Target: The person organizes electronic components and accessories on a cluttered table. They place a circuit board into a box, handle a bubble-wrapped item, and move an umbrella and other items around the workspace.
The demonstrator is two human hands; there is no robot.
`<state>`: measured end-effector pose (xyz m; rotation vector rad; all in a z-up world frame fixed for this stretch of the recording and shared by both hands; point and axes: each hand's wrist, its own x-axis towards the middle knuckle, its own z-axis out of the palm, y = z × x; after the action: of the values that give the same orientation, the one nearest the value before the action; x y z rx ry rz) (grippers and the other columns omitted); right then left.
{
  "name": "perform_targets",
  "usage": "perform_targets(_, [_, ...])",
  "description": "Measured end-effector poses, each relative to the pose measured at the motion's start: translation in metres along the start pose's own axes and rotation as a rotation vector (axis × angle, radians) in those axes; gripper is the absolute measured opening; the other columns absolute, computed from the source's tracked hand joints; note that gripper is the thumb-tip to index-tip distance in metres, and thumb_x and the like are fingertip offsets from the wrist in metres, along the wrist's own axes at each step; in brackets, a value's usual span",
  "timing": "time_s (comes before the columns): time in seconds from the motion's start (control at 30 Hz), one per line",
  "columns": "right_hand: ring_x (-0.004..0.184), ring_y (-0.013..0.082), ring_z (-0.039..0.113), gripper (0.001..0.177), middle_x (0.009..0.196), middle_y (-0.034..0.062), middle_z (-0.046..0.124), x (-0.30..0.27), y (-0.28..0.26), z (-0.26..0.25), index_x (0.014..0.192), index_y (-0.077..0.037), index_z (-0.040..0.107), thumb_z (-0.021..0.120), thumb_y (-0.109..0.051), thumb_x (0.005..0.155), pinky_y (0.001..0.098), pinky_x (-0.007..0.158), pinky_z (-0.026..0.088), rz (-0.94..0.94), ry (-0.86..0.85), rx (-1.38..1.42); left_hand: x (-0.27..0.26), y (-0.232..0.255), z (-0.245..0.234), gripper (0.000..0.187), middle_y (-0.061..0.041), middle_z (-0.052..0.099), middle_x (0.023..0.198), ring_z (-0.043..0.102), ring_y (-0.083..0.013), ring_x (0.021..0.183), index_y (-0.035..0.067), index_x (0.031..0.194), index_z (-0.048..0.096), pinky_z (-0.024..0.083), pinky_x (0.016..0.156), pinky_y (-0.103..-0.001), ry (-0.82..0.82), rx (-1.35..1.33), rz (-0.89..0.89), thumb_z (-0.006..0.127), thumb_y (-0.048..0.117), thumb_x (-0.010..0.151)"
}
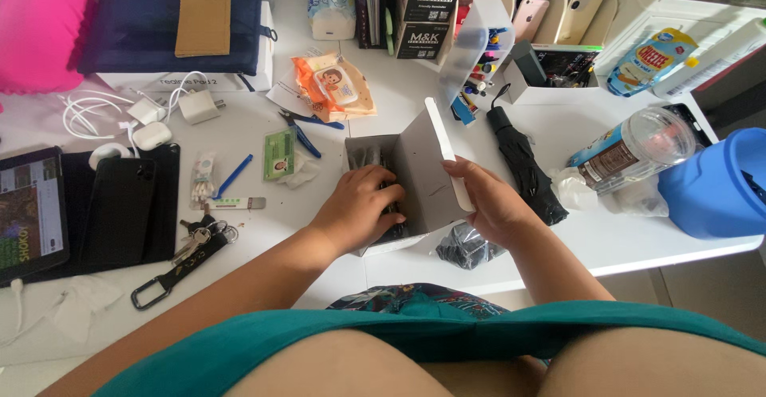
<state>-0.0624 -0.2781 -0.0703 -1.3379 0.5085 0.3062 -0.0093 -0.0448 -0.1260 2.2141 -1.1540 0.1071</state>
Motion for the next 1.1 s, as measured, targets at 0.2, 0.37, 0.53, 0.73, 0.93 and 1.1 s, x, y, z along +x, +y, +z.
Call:
perform_targets(0.2, [0.127, 0.0245, 0.061, 0.073, 0.142, 0.0148, 0.060, -0.003, -0.001, 0.011, 0.153, -0.011, 0.043, 0.060, -0.043, 0.089, 0.0404, 0.106, 0.048, -0.055, -0.123, -0.092, 0.000, -0.003, -0.004, 0.027, -0.010, 0.065, 0.124, 0.052, -0.0323, 0.130, 0.014, 0.100, 0.074, 0.037, 0.113, -0.049, -0.043, 0.020, -0.029, 0.082, 0.027, 0.078])
perform_targets(0.37, [0.131, 0.0207, 0.058, 0.071, 0.146, 0.0115, 0.058, -0.007, -0.007, 0.023, 0.155, -0.012, 0.038, 0.056, -0.042, 0.093, 0.0398, 0.106, 0.048, -0.078, -0.228, -0.153, 0.000, 0.002, 0.001, 0.049, -0.017, 0.061, 0.127, 0.049, -0.0374, 0.131, 0.010, 0.115, 0.067, 0.029, 0.114, -0.056, 0.015, 0.011, -0.048, 0.085, 0.031, 0.075])
perform_targets(0.53, [0.129, 0.0250, 0.060, 0.069, 0.144, 0.0156, 0.060, 0.002, -0.003, 0.015, 0.154, -0.009, 0.040, 0.053, -0.042, 0.095, 0.0435, 0.104, 0.050, -0.033, -0.219, -0.124, 0.008, 0.001, 0.020, 0.073, -0.023, 0.056, 0.135, 0.041, -0.0413, 0.140, 0.002, 0.132, 0.056, 0.021, 0.120, -0.059, -0.011, 0.027, -0.105, 0.086, 0.035, 0.074])
perform_targets(0.73, [0.131, 0.0233, 0.059, 0.071, 0.144, 0.0140, 0.059, 0.010, 0.006, 0.004, 0.153, -0.007, 0.041, 0.054, -0.045, 0.095, 0.0430, 0.107, 0.049, -0.019, -0.188, -0.120, 0.012, 0.003, 0.026, 0.074, -0.023, 0.056, 0.138, 0.037, -0.0428, 0.140, 0.002, 0.131, 0.057, 0.016, 0.116, -0.061, -0.005, 0.020, -0.096, 0.084, 0.040, 0.074])
perform_targets(0.93, [0.139, 0.0262, 0.051, 0.076, 0.152, 0.0151, 0.054, 0.009, 0.005, 0.002, 0.154, -0.006, 0.041, 0.056, -0.047, 0.092, 0.0450, 0.113, 0.040, -0.030, -0.220, -0.146, 0.012, -0.001, 0.012, 0.064, -0.017, 0.061, 0.133, 0.043, -0.0373, 0.141, 0.006, 0.126, 0.060, 0.019, 0.124, -0.058, -0.097, 0.045, -0.180, 0.083, 0.038, 0.075])
perform_targets(1.1, [0.139, 0.0212, 0.050, 0.077, 0.153, 0.0087, 0.051, 0.010, 0.004, 0.002, 0.156, -0.009, 0.037, 0.054, -0.050, 0.093, 0.0427, 0.112, 0.040, -0.005, -0.162, -0.159, 0.010, -0.008, 0.006, 0.069, -0.020, 0.061, 0.131, 0.049, -0.0364, 0.136, 0.003, 0.126, 0.059, 0.021, 0.122, -0.057, 0.022, 0.004, -0.060, 0.085, 0.039, 0.073])
